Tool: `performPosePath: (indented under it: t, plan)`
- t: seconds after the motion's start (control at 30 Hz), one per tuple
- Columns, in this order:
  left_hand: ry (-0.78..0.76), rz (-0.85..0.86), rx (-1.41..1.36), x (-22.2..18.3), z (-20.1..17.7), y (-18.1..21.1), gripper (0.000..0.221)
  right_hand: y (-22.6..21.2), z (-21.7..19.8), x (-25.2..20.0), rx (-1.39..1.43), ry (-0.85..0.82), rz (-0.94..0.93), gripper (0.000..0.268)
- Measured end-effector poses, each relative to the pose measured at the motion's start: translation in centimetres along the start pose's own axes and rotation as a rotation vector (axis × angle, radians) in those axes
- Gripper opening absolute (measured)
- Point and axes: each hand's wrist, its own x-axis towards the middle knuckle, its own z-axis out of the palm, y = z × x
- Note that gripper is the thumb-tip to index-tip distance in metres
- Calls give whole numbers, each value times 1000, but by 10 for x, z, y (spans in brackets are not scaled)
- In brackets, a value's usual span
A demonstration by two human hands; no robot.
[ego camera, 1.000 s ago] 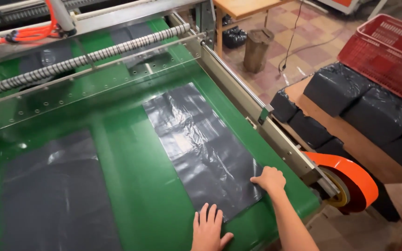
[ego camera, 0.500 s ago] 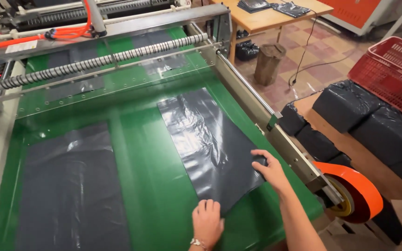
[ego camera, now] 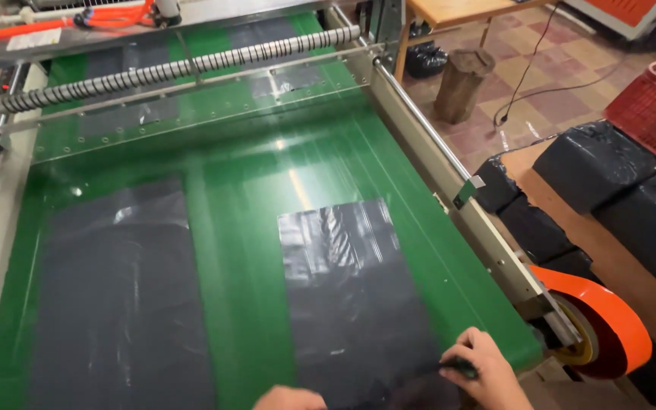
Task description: Folding black plastic bags and placing them into clear plastic packaging sleeves at a conveyor belt station.
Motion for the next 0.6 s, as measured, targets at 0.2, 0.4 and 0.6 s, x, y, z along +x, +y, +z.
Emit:
performPosePath:
  t: [0.2,0.4,0.6]
  plan:
    - [611,129,-793,89,-67,-46,30,-9,-15,111,386,119,-12,23]
    - [631,-365,-1007,157,-72,-81,51,-14,18,286,532,109,195,21]
    - [787,-268,-504,152,-64,-59,21,34,64,331,407,155,408,23]
